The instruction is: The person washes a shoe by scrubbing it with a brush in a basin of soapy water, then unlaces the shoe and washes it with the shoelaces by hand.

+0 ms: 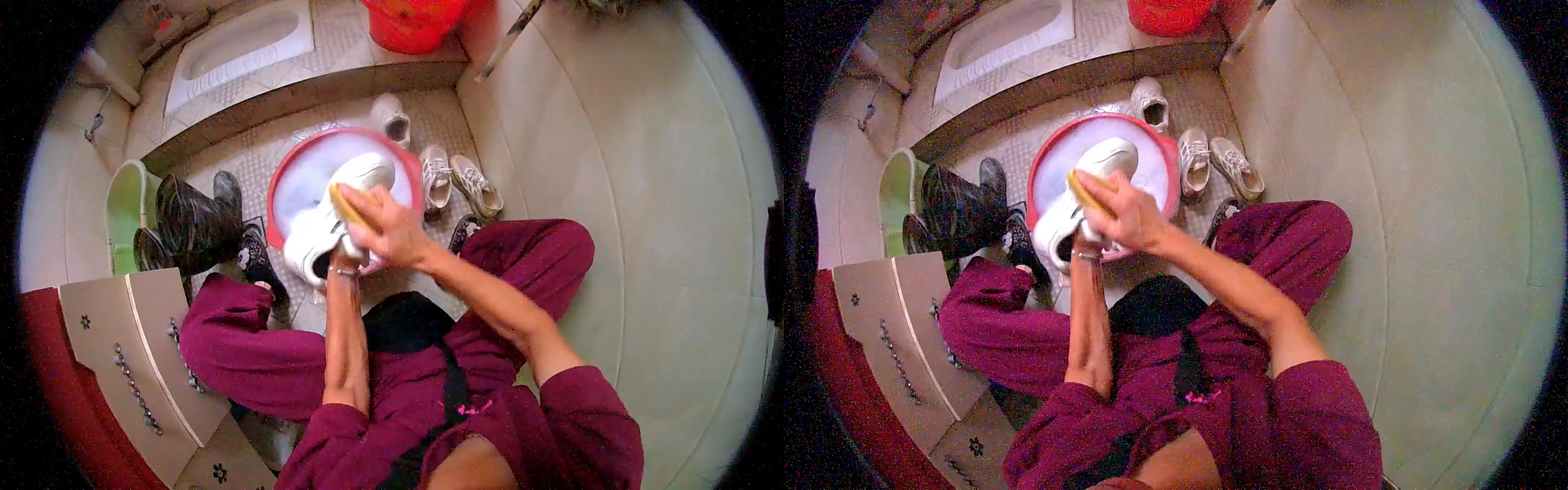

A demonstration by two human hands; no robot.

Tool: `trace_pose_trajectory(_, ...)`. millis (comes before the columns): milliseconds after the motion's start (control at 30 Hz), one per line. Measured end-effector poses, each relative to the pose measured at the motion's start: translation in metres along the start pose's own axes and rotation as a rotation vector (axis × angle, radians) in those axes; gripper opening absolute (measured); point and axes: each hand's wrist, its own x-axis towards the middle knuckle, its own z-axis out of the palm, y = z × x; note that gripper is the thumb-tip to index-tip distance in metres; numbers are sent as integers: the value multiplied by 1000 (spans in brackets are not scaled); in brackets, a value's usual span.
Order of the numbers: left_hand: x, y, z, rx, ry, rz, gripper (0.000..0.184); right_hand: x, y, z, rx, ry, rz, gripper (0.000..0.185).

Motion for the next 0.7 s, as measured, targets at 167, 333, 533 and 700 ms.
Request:
trace_pose_trajectory(167, 12, -7, 5, -1407, -493, 111, 49, 31, 10, 2, -225, 117, -79, 51)
trace_pose_trajectory(333, 16, -16, 2, -2438, -471, -159, 50, 37, 8, 14, -226, 259, -9, 51)
trace_pose_trajectory(533, -7, 19, -5, -4516, 423, -377, 57, -17, 5, 26, 89, 132, 23, 49)
trace_pose_trajectory(700, -4, 54, 25, -4073, 165, -409, 52, 38, 22, 18, -304, 81, 57, 48)
